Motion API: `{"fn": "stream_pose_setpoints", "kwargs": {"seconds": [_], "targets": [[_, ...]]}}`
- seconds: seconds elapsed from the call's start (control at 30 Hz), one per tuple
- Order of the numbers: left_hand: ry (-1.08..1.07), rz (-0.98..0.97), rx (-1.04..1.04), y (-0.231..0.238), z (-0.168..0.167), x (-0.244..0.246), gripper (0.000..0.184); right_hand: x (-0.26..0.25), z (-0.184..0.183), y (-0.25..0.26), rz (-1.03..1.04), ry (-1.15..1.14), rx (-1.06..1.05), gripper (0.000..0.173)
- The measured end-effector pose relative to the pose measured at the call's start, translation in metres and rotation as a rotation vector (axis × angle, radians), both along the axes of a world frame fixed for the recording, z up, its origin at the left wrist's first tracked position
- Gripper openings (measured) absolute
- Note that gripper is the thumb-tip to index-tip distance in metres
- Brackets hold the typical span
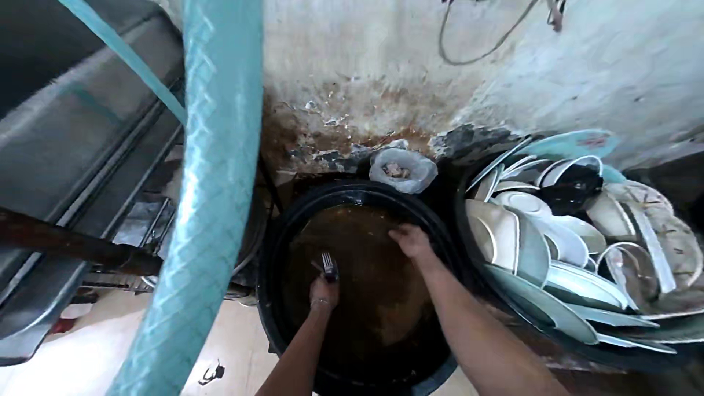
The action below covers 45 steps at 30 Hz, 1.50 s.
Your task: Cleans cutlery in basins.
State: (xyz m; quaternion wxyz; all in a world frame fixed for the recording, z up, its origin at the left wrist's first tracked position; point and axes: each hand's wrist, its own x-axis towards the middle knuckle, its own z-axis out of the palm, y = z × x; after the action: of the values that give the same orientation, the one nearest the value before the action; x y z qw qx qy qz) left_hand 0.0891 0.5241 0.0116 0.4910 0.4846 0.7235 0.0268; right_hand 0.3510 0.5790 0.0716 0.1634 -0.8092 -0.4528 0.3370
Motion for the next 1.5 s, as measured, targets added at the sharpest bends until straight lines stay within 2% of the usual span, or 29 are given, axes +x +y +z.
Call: {"fn": "stream_pose_setpoints", "kwargs": {"seconds": [0.07,0.1,0.17,0.27,0.33,0.43,0.57,0.7,0.8,0.87,1.0,1.13,1.23,1.3,1.4,1.5], "targets": [[-0.020,0.054,-0.034,-0.006,0.002,0.002,0.048,-0.018,-0.035,-0.030,0.016,-0.047,-0.192,0.070],[-0.038,0.069,-0.063,-0.008,0.004,0.004,0.049,-0.028,-0.044,-0.041,0.034,-0.065,-0.273,0.075],[-0.055,0.025,-0.111,-0.015,0.009,0.007,0.054,-0.051,-0.046,-0.059,0.003,-0.031,-0.369,0.072],[-0.062,-0.067,-0.137,-0.023,0.011,0.012,0.050,-0.070,-0.049,-0.083,-0.036,0.082,-0.327,0.081],[-0.123,-0.050,-0.130,-0.023,0.011,0.012,0.042,-0.075,-0.042,-0.091,0.012,0.165,-0.295,0.081],[-0.320,0.102,-0.079,-0.018,0.010,0.012,0.042,-0.074,-0.038,-0.094,0.029,0.329,-0.236,0.078],[-0.640,0.245,-0.061,-0.006,0.014,0.010,0.041,-0.072,-0.034,-0.099,-0.056,0.508,-0.069,0.044],[-0.756,0.309,-0.063,0.001,0.018,0.000,0.032,-0.067,-0.020,-0.106,-0.051,0.612,0.022,0.033],[-0.861,0.345,-0.057,0.001,0.026,-0.007,0.019,-0.058,-0.023,-0.109,-0.023,0.630,0.064,0.029],[-0.900,0.334,-0.063,0.002,0.026,-0.009,0.017,-0.054,-0.025,-0.111,-0.014,0.660,0.087,0.025],[-0.915,0.286,-0.134,0.003,0.025,-0.004,0.019,-0.057,-0.025,-0.111,-0.031,0.728,0.058,0.024],[-0.910,0.251,-0.079,0.002,0.027,0.009,0.022,-0.066,-0.020,-0.101,-0.079,0.773,0.072,0.031],[-0.912,0.267,-0.029,0.005,0.033,0.010,0.022,-0.062,-0.011,-0.090,-0.084,0.754,0.171,0.020],[-0.801,0.296,0.012,0.009,0.031,0.008,0.034,-0.056,-0.007,-0.083,-0.056,0.719,0.162,0.020],[-0.535,0.191,0.026,0.013,0.019,0.000,0.063,-0.045,-0.016,-0.078,-0.085,0.668,0.080,0.023],[-0.254,0.061,-0.029,0.004,0.010,-0.003,0.056,-0.044,-0.036,-0.088,-0.181,0.725,-0.037,0.030]]}}
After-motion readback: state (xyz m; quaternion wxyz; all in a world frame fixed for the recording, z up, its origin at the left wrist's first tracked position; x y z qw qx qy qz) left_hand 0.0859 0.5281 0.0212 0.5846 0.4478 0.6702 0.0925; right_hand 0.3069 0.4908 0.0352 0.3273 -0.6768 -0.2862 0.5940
